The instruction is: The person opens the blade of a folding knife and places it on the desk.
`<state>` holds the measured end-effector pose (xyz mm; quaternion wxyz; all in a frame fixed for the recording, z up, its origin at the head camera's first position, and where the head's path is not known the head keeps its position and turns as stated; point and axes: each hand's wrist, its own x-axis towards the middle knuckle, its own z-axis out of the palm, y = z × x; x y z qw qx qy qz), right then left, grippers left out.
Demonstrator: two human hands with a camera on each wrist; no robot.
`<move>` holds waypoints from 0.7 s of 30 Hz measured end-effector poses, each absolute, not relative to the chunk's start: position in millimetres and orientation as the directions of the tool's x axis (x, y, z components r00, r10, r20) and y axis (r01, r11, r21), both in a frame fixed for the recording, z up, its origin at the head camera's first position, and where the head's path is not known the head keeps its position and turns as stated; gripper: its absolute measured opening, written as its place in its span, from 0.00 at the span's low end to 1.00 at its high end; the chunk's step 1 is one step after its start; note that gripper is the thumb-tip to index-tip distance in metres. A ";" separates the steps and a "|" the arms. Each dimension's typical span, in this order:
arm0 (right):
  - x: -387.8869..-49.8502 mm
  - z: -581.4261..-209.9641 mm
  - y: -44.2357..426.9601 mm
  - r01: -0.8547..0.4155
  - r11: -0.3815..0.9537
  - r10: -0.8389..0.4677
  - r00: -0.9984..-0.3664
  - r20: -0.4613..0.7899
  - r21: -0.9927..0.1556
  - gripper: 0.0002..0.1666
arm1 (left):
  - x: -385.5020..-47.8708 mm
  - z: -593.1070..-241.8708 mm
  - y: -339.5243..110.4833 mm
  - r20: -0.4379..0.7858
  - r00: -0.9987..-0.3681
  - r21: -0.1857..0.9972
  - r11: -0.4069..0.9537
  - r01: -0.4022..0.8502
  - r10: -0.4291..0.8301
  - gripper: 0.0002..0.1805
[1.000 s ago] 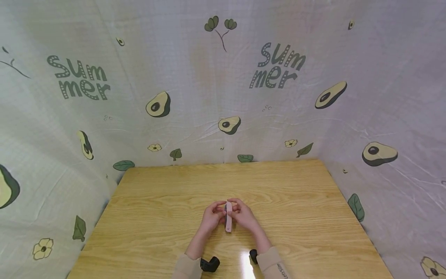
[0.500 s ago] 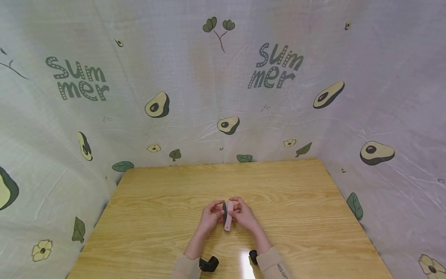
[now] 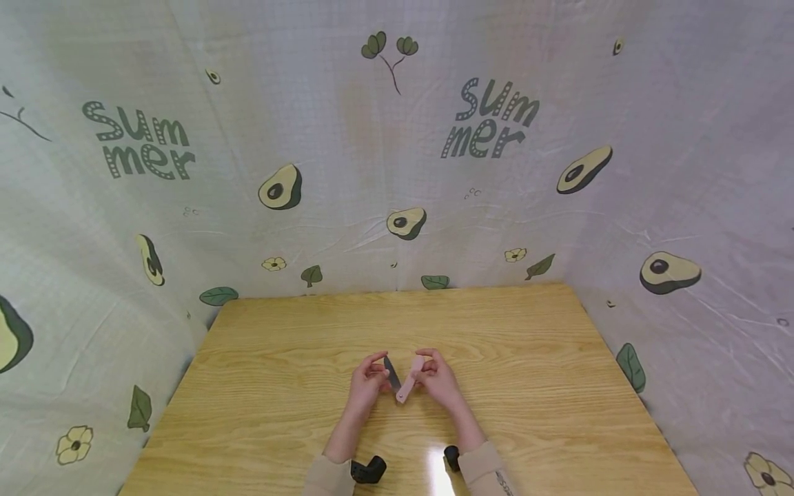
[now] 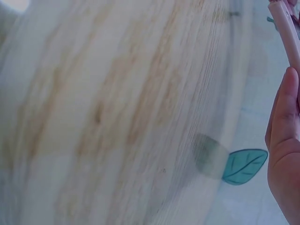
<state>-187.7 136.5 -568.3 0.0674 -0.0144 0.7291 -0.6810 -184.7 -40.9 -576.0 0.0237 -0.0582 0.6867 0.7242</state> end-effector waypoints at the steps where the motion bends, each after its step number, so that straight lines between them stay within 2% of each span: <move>1: -187.9 -567.6 136.6 0.083 0.052 -0.101 -0.991 -0.088 -0.995 0.28 | -183.3 -572.8 -41.7 -0.127 -0.990 0.989 -0.079 -0.123 -0.053 0.24; 7: -189.3 -565.3 138.3 0.133 -0.051 -0.045 -0.990 -0.131 -0.990 0.27 | -178.6 -565.1 -46.1 -0.154 -0.984 0.979 -0.148 -0.140 -0.088 0.25; 10: -189.6 -565.3 138.4 0.138 -0.093 -0.018 -0.990 -0.137 -0.986 0.26 | -181.6 -572.6 -46.5 -0.146 -0.982 0.979 -0.163 -0.125 -0.119 0.25; 21: -187.7 -566.3 135.1 0.094 -0.255 0.046 -0.993 -0.109 -0.962 0.26 | -181.5 -570.9 -46.2 -0.148 -0.967 0.945 -0.318 -0.076 -0.209 0.26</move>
